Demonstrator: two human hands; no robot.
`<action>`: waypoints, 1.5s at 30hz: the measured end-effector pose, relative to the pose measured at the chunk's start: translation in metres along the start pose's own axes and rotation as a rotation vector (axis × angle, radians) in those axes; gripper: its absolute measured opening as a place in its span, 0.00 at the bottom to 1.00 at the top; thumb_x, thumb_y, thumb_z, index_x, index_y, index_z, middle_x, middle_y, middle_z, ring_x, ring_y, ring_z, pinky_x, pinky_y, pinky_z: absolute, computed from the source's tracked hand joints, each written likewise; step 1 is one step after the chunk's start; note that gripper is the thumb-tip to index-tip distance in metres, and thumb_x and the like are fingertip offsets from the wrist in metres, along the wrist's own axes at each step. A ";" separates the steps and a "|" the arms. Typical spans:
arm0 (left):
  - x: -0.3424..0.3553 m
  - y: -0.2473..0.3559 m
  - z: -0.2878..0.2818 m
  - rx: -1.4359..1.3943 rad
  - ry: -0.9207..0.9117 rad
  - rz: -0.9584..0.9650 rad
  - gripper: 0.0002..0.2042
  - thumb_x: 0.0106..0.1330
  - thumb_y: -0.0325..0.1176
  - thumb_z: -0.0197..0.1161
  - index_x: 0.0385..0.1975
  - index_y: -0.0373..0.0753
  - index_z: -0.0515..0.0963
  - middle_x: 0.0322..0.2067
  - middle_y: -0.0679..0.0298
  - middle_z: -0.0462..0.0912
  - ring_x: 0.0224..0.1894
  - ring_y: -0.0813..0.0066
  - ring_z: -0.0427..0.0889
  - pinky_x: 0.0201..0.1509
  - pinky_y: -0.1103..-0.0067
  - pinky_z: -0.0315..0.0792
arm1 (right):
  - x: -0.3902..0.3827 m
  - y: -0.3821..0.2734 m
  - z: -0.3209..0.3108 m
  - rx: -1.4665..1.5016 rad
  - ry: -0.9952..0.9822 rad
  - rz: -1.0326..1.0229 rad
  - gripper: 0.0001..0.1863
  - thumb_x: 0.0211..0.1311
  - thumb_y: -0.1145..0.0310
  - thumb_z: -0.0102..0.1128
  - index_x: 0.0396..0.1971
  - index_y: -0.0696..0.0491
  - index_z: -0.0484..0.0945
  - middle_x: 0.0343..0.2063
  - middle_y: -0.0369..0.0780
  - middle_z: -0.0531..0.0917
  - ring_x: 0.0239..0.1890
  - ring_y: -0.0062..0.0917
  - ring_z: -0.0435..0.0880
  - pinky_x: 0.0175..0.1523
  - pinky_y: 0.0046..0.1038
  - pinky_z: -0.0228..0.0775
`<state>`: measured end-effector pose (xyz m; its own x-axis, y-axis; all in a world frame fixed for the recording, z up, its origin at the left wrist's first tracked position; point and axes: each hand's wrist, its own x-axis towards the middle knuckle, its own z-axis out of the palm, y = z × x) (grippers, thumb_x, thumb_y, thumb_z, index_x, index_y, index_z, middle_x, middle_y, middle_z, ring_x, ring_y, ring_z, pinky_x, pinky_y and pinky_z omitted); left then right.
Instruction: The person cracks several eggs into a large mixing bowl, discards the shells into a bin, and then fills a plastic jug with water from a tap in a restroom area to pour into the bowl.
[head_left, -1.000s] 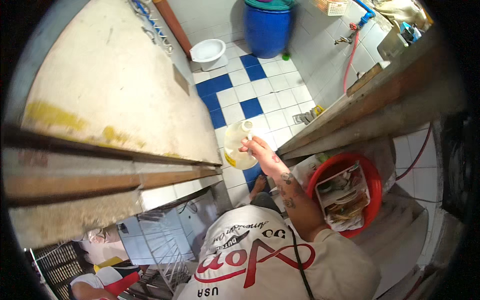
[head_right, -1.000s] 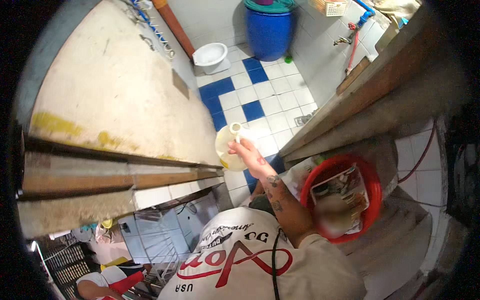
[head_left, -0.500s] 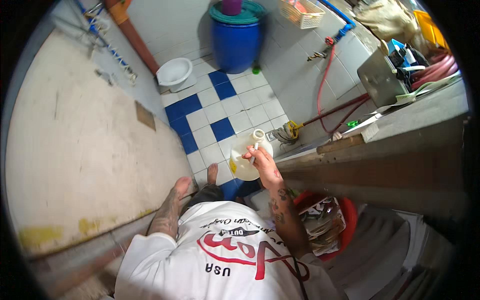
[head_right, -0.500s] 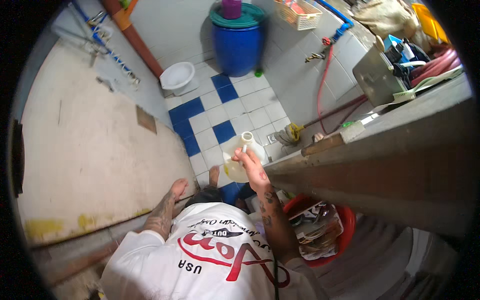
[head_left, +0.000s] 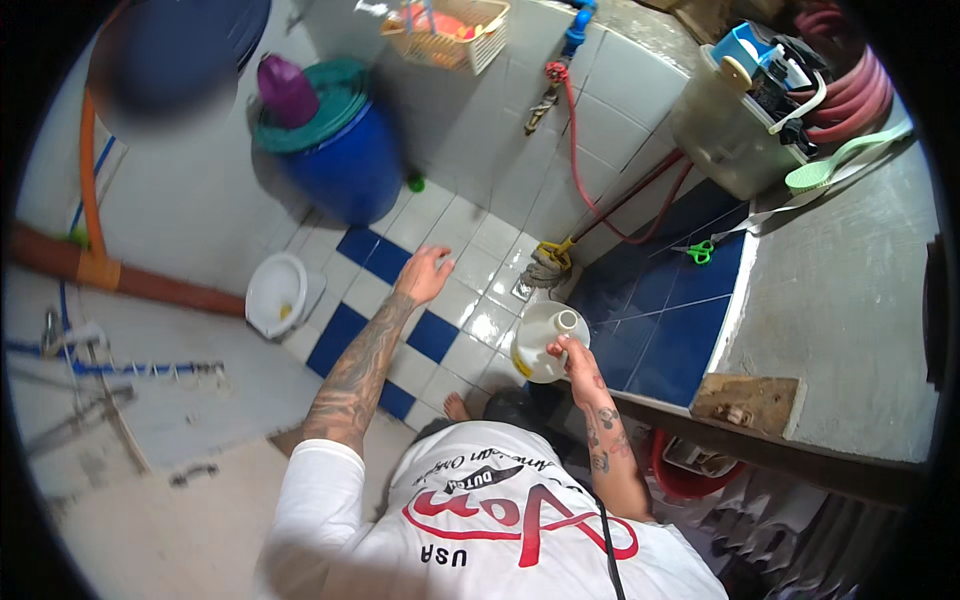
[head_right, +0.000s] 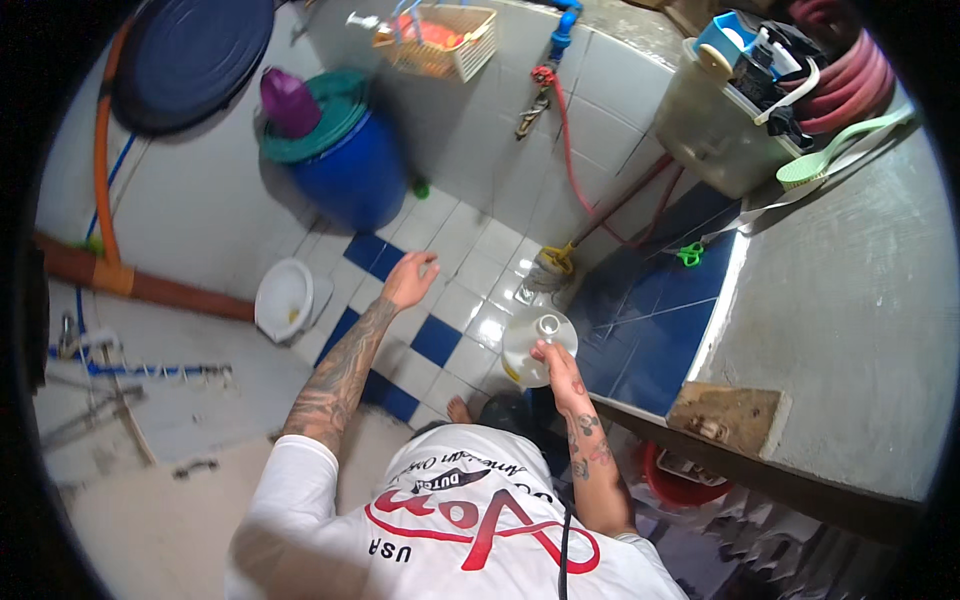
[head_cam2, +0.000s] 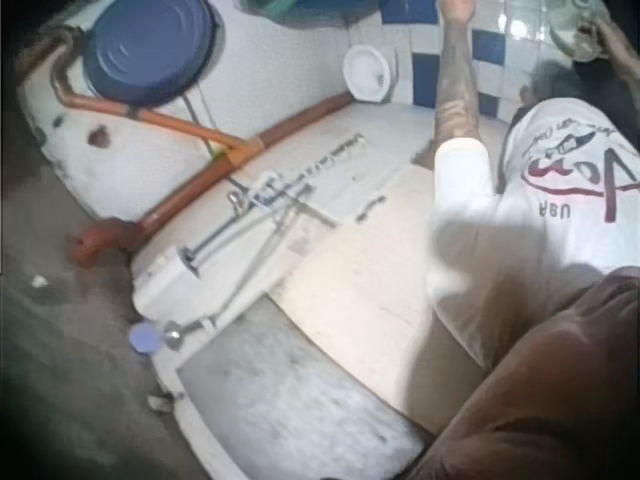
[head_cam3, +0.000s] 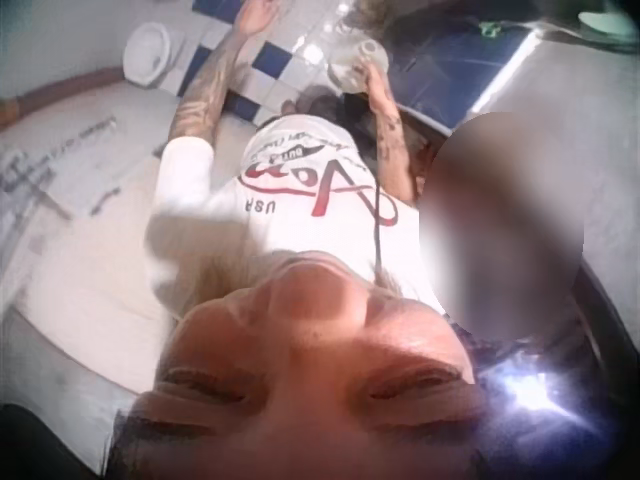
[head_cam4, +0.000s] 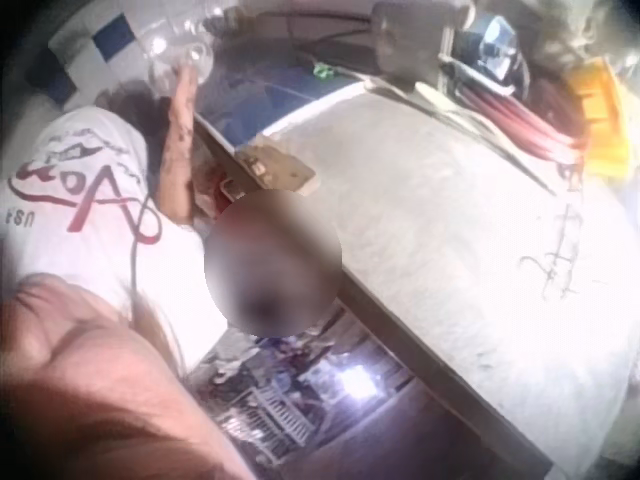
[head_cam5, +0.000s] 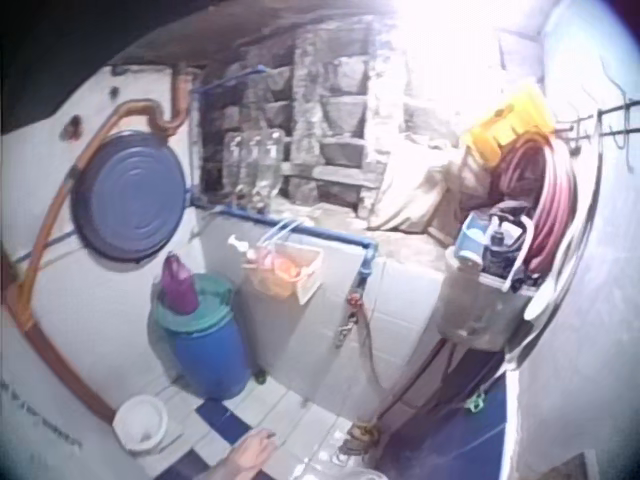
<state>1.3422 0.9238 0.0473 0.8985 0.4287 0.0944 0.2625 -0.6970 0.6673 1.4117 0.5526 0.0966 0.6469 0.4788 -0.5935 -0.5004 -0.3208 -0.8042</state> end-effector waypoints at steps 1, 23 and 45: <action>0.040 0.013 -0.012 0.028 0.007 0.056 0.17 0.68 0.43 0.61 0.51 0.39 0.79 0.48 0.51 0.80 0.53 0.51 0.79 0.57 0.64 0.74 | 0.009 -0.006 0.006 0.011 0.052 0.003 0.33 0.66 0.40 0.54 0.49 0.60 0.79 0.48 0.44 0.83 0.54 0.30 0.75 0.66 0.33 0.56; 0.452 0.114 0.029 0.497 -0.357 0.309 0.23 0.66 0.56 0.59 0.43 0.40 0.82 0.37 0.51 0.86 0.44 0.52 0.85 0.48 0.61 0.78 | 0.356 -0.172 0.093 0.157 0.491 -0.024 0.38 0.58 0.36 0.57 0.36 0.64 0.84 0.29 0.40 0.84 0.36 0.25 0.80 0.49 0.27 0.68; 0.492 0.074 0.060 0.297 -0.299 0.358 0.16 0.65 0.44 0.62 0.40 0.35 0.79 0.35 0.50 0.84 0.36 0.48 0.85 0.46 0.58 0.78 | 0.389 -0.201 0.125 0.283 0.579 -0.102 0.31 0.56 0.38 0.56 0.23 0.56 0.83 0.25 0.38 0.83 0.32 0.26 0.79 0.44 0.27 0.67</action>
<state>1.8248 1.0484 0.0989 0.9993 -0.0165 0.0343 -0.0287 -0.9199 0.3912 1.6919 0.9056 0.0312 0.8648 -0.0476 -0.4998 -0.5014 -0.0317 -0.8646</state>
